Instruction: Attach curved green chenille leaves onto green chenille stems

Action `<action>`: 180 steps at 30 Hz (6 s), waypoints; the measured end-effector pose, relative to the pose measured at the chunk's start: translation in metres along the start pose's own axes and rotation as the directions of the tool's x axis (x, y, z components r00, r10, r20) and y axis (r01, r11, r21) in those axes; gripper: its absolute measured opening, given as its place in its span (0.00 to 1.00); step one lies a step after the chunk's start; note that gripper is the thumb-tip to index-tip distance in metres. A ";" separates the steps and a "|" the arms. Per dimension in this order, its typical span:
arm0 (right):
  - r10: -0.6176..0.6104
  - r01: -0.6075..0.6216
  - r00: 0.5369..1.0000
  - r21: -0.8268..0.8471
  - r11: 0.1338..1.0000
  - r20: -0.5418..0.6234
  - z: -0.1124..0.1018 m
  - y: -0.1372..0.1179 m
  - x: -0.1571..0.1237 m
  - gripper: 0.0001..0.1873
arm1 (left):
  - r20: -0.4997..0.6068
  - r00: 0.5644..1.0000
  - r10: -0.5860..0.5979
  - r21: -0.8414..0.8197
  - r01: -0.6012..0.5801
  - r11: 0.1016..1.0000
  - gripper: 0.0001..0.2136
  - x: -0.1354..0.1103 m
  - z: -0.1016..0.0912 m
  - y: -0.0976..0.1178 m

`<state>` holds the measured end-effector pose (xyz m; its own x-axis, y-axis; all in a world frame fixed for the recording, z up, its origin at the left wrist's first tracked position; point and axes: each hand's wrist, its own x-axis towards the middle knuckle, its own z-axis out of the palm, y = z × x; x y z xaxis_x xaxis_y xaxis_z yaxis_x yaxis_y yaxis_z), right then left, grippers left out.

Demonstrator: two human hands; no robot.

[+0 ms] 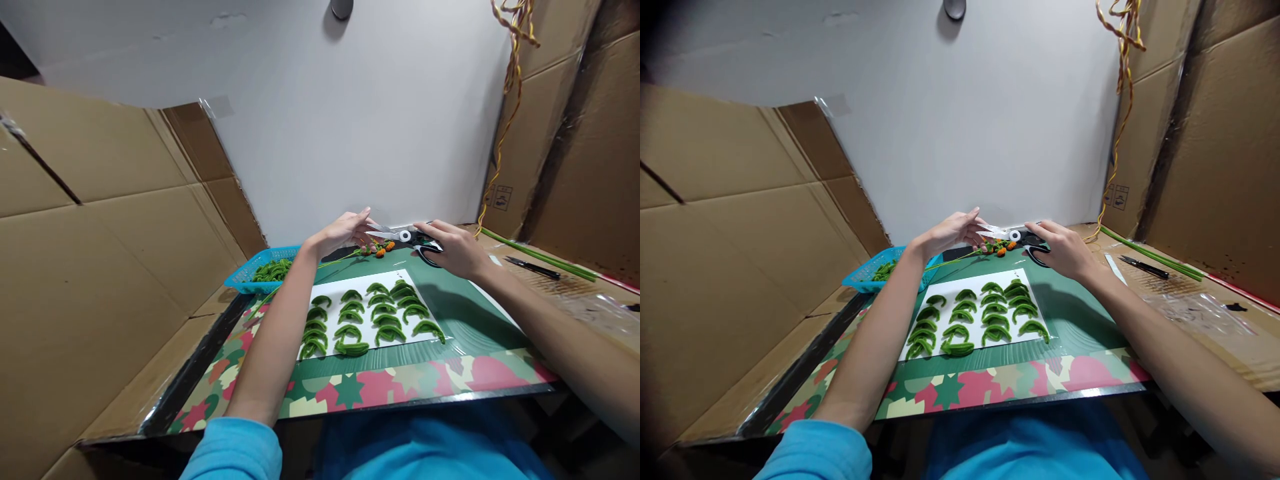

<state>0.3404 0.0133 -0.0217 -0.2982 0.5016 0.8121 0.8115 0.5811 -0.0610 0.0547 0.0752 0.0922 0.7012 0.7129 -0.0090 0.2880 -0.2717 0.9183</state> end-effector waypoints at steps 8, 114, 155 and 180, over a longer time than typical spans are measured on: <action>0.006 -0.005 1.000 -0.017 1.000 0.019 0.001 0.004 -0.002 0.27 | -0.002 1.000 -0.004 0.020 0.004 1.000 0.30 -0.003 0.001 0.003; 0.022 -0.005 0.992 -0.131 0.991 0.122 -0.008 -0.009 0.000 0.24 | 0.127 0.982 0.138 0.168 -0.158 0.973 0.23 -0.003 0.002 -0.006; 0.152 -0.167 0.873 -0.010 0.986 0.464 0.017 0.019 -0.008 0.24 | -0.096 0.970 0.226 0.569 -0.133 0.811 0.11 0.011 -0.002 -0.031; 0.416 -0.309 0.689 -0.279 0.909 0.594 0.021 0.040 -0.018 0.20 | -0.355 0.749 -0.560 0.624 0.636 0.454 0.12 -0.053 -0.087 -0.042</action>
<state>0.3678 0.0408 -0.0513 -0.1659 0.9678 0.1891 0.9702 0.1945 -0.1442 -0.0517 0.1049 0.0887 0.1323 0.9155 -0.3800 0.9836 -0.0740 0.1642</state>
